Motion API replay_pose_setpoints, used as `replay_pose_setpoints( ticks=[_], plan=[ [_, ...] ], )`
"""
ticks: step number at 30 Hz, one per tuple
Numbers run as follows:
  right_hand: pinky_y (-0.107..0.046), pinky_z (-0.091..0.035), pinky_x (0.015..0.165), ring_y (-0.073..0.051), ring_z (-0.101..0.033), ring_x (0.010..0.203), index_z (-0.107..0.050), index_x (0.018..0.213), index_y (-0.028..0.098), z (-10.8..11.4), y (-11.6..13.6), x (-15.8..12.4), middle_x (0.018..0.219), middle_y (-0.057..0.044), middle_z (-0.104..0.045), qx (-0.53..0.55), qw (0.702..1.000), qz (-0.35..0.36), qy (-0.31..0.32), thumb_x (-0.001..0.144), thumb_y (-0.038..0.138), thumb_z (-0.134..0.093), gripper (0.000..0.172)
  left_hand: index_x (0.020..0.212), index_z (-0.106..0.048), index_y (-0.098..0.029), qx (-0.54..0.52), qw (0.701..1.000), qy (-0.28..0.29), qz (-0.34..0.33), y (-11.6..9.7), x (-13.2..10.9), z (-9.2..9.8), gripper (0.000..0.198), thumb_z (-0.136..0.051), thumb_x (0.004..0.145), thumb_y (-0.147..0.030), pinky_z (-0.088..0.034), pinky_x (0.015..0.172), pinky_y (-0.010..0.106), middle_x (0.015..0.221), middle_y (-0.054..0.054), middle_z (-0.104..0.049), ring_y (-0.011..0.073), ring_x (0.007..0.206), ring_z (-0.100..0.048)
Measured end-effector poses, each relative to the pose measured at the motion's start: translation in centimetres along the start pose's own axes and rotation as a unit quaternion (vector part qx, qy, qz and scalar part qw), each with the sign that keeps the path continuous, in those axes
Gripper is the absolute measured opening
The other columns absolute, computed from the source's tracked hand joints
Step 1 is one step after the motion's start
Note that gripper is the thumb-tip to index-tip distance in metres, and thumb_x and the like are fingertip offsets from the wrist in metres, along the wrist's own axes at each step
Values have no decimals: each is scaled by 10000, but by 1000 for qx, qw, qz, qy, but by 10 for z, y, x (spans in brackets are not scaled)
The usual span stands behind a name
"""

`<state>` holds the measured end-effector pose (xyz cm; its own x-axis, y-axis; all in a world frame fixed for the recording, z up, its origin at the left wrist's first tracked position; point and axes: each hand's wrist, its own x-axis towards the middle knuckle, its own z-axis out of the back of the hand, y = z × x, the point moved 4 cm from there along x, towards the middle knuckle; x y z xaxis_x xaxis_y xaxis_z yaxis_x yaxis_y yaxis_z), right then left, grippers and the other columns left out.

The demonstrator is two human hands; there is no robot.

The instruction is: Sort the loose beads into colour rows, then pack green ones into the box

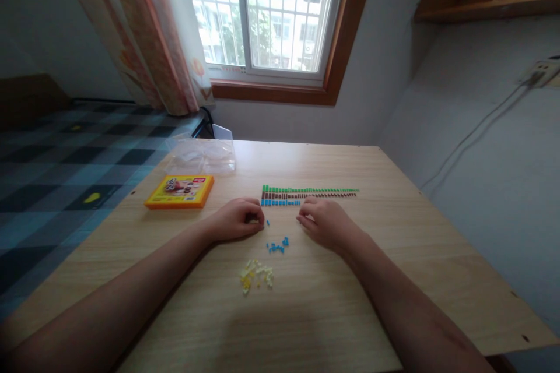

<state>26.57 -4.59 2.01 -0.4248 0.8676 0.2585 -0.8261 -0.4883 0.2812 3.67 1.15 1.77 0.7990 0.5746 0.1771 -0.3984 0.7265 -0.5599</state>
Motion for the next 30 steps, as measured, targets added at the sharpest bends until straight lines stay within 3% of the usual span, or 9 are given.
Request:
replay_pose_setpoints(
  ticks=[4, 15, 24, 30],
  plan=[
    [-275, -425, 689, -167, -626, 760, -732, 824, 213, 3, -12, -3, 866, -34, -714, -20, 999, -30, 28, 925, 257, -612, 163, 787, -738, -169, -1, 1000, -1, -2, 0, 0, 0, 97, -654, 770, -122, -439, 693, 227, 837, 17, -686, 129, 759, -608],
    [-281, -437, 712, -178, -652, 781, -772, 866, 236, 12, -24, -4, 878, -41, -758, -38, 997, -64, -34, 970, 305, -558, 247, 785, -739, -176, 1, 1000, 2, 1, -1, 0, 1, 98, -653, 766, -133, -441, 695, 225, 842, 18, -685, 135, 769, -603],
    [-270, -479, 724, -164, -665, 766, -801, 877, 245, 6, -23, -4, 847, -31, -760, 37, 999, -9, 38, 901, 233, -628, 175, 788, -741, -173, -8, 1000, 2, 0, 0, 0, 1, 109, -640, 767, -137, -444, 699, 221, 845, 21, -694, 133, 770, -611],
    [-312, -498, 803, -199, -690, 875, -794, 990, 230, 1, -31, 0, 970, -56, -773, 29, 998, -51, -11, 960, 266, -556, 243, 788, -737, -172, -1, 1000, 4, 2, -1, 0, 1, 111, -635, 768, -133, -446, 698, 227, 845, 23, -694, 136, 770, -606]
  ],
)
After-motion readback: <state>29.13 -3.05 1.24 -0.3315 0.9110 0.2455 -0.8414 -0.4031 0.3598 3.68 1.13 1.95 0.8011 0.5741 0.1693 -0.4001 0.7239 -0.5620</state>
